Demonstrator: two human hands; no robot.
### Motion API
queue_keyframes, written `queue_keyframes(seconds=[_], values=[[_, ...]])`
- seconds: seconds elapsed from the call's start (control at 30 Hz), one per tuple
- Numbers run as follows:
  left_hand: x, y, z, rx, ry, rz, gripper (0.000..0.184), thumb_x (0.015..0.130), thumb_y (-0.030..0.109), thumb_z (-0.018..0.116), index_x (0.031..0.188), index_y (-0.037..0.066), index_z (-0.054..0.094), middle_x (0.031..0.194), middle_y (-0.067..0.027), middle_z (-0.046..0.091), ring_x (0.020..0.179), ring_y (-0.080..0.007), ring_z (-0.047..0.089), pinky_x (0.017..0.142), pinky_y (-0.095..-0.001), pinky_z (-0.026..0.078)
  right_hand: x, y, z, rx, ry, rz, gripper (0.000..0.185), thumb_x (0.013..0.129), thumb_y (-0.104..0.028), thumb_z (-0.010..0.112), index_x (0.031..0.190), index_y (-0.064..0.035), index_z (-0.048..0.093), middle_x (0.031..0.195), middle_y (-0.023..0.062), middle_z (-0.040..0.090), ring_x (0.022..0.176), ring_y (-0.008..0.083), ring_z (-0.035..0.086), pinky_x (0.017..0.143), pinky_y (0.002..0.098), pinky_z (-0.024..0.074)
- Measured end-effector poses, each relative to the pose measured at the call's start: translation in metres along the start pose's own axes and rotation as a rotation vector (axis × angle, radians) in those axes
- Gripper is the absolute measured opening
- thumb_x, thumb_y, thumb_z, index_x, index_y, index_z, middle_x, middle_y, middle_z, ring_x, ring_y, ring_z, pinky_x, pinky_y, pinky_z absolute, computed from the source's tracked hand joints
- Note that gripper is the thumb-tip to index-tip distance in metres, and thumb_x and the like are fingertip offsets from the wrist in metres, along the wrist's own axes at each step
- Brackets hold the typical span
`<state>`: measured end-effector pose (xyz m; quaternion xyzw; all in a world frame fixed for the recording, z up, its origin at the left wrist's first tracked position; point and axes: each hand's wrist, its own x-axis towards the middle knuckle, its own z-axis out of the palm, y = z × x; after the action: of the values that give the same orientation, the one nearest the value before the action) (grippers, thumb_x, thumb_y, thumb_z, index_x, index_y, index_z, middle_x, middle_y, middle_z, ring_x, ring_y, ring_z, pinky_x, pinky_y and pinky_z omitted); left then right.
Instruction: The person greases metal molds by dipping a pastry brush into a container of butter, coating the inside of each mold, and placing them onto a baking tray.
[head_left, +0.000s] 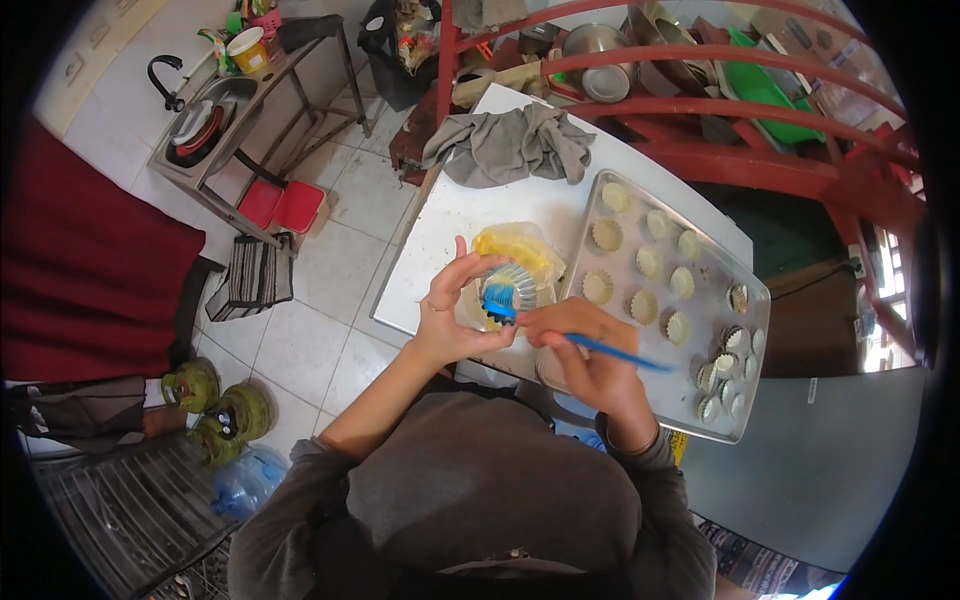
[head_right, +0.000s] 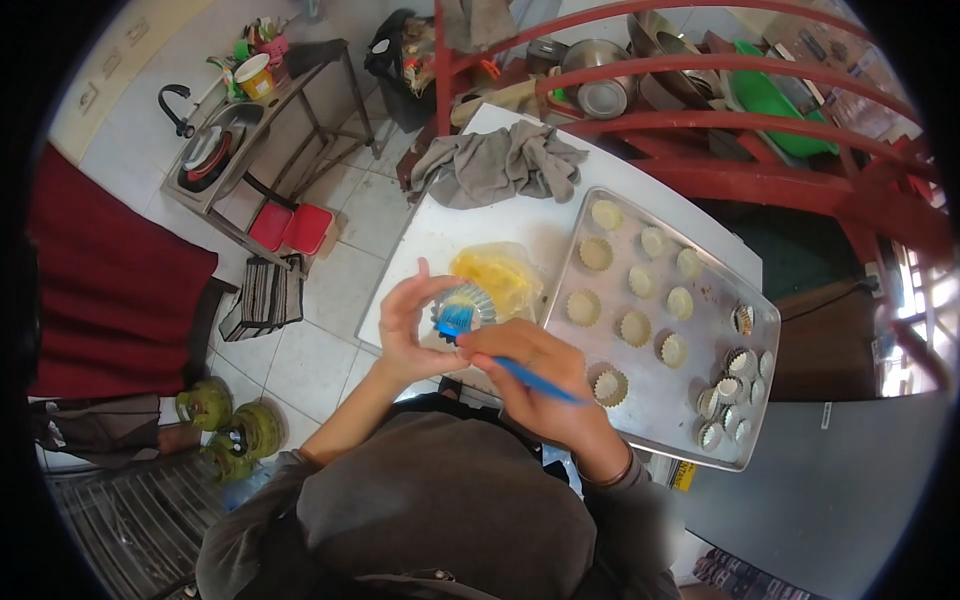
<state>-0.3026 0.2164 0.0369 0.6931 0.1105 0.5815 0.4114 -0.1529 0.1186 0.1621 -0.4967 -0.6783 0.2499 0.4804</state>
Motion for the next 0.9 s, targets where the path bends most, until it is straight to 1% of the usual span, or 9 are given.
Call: queue_keyframes(seconds=[0.07,0.17,0.27,0.37,0.5,0.6,0.7,0.8,0.9], values=[[0.000,0.000,-0.004,0.003,-0.034,0.049,0.088,0.059,0.004,0.080,0.133,0.007,0.032,0.119,-0.0160,0.060,0.113,-0.0296,0.059,0.113,-0.0559,0.010,-0.006,0.001,-0.012,0.219,0.046,0.206,0.011,0.084,0.002,0.061,0.094,0.0000,0.064,0.092,0.0110,0.067,0.078,0.0241,0.065,0.070,0.0300,0.0509],[0.001,0.002,-0.007,0.004,-0.080,0.090,0.086,0.059,0.003,0.079,0.132,0.009,0.034,0.119,-0.0166,0.060,0.112,-0.0312,0.059,0.112,-0.0577,0.010,-0.003,0.008,-0.005,0.020,0.172,0.080,0.010,0.089,-0.002,0.057,0.095,0.0012,0.065,0.089,0.0110,0.067,0.075,0.0197,0.064,0.069,0.0284,0.0505],[0.002,0.002,-0.007,-0.017,-0.096,0.079,0.083,0.060,0.002,0.079,0.131,0.010,0.036,0.119,-0.0173,0.060,0.112,-0.0318,0.059,0.112,-0.0591,0.010,0.001,-0.003,0.000,0.004,-0.048,-0.055,0.015,0.093,-0.006,0.053,0.094,0.0028,0.065,0.084,0.0109,0.066,0.073,0.0142,0.062,0.067,0.0266,0.0496],[0.003,0.006,-0.006,-0.063,-0.090,0.101,0.081,0.061,0.002,0.078,0.130,0.010,0.036,0.118,-0.0173,0.061,0.112,-0.0321,0.059,0.112,-0.0574,0.011,0.002,-0.003,-0.009,0.437,0.131,0.145,0.018,0.095,-0.008,0.051,0.093,0.0035,0.066,0.080,0.0106,0.066,0.071,0.0118,0.061,0.065,0.0253,0.0487],[0.000,0.006,-0.005,-0.094,-0.123,0.066,0.089,0.059,0.002,0.079,0.131,0.012,0.028,0.117,-0.0210,0.059,0.113,-0.0336,0.058,0.112,-0.0586,0.010,0.006,0.015,-0.002,0.178,0.165,0.190,0.016,0.094,-0.006,0.053,0.095,0.0031,0.066,0.079,0.0101,0.065,0.069,0.0118,0.061,0.062,0.0233,0.0478],[-0.002,0.007,-0.004,-0.070,-0.103,0.042,0.090,0.060,0.001,0.079,0.132,0.012,0.027,0.119,-0.0197,0.058,0.114,-0.0325,0.058,0.112,-0.0573,0.013,0.000,0.006,0.001,-0.121,0.212,0.024,0.013,0.092,-0.006,0.056,0.097,0.0023,0.065,0.083,0.0111,0.065,0.068,0.0131,0.062,0.061,0.0241,0.0484],[0.001,0.010,-0.004,-0.058,-0.119,0.046,0.091,0.061,0.000,0.078,0.134,0.011,0.025,0.121,-0.0183,0.058,0.116,-0.0312,0.056,0.112,-0.0558,0.014,-0.003,-0.008,-0.001,0.017,0.192,0.016,0.012,0.090,-0.003,0.058,0.098,0.0009,0.065,0.087,0.0116,0.065,0.067,0.0146,0.063,0.063,0.0253,0.0496],[0.003,0.009,-0.003,-0.036,-0.125,0.053,0.092,0.061,0.000,0.078,0.134,0.013,0.024,0.121,-0.0194,0.056,0.114,-0.0325,0.057,0.112,-0.0581,0.012,-0.001,0.003,0.008,-0.225,0.128,-0.019,0.011,0.090,-0.002,0.057,0.097,0.0005,0.065,0.087,0.0113,0.066,0.067,0.0143,0.064,0.063,0.0258,0.0504],[0.000,0.003,-0.004,-0.021,-0.092,0.039,0.088,0.062,-0.001,0.078,0.134,0.012,0.028,0.121,-0.0172,0.057,0.115,-0.0317,0.057,0.112,-0.0577,0.011,-0.004,0.007,0.007,-0.184,0.317,0.088,0.011,0.090,-0.002,0.057,0.096,0.0003,0.065,0.088,0.0119,0.066,0.067,0.0164,0.065,0.062,0.0267,0.0508]])
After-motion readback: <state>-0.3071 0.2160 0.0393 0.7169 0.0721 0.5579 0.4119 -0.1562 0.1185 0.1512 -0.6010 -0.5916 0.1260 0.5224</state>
